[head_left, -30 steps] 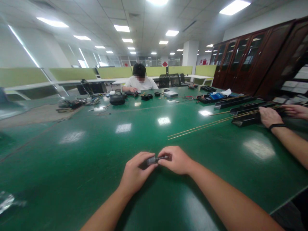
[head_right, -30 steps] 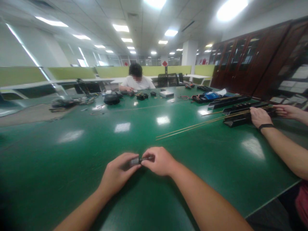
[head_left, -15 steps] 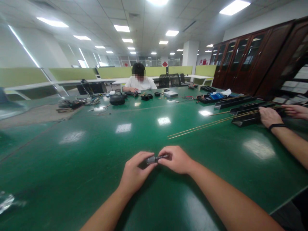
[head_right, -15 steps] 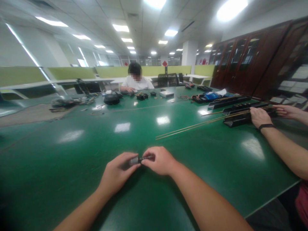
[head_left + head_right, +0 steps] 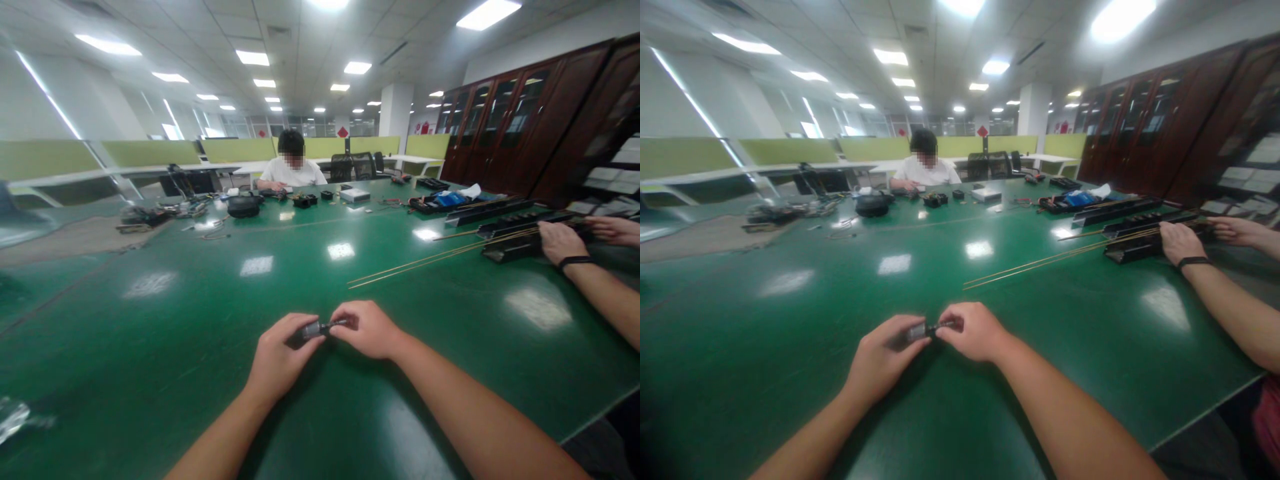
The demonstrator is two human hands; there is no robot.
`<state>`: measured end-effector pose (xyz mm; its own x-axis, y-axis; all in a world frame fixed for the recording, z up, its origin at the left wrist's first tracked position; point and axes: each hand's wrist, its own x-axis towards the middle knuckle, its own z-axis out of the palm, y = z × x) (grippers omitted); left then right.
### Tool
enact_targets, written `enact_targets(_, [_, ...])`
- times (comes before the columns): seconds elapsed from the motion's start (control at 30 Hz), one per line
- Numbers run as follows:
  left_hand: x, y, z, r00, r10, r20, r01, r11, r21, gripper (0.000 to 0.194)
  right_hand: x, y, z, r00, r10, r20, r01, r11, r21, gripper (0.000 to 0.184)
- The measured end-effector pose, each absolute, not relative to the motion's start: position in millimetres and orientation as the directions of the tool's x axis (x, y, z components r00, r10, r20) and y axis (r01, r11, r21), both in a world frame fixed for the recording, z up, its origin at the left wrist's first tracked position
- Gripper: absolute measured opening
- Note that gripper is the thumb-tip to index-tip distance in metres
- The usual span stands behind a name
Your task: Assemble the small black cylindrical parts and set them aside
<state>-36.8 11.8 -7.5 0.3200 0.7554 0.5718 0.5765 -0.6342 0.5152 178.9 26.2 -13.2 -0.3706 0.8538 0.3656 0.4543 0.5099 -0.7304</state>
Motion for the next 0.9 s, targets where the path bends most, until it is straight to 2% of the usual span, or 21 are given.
enact_targets(0.9, [-38.8,12.4,-9.6,0.278,0.792,0.543,0.584,-0.588,0.559,0.024,183.0,28.7,-14.2,-0.325,0.885,0.334,0.449,0.455,-0.769,0.010])
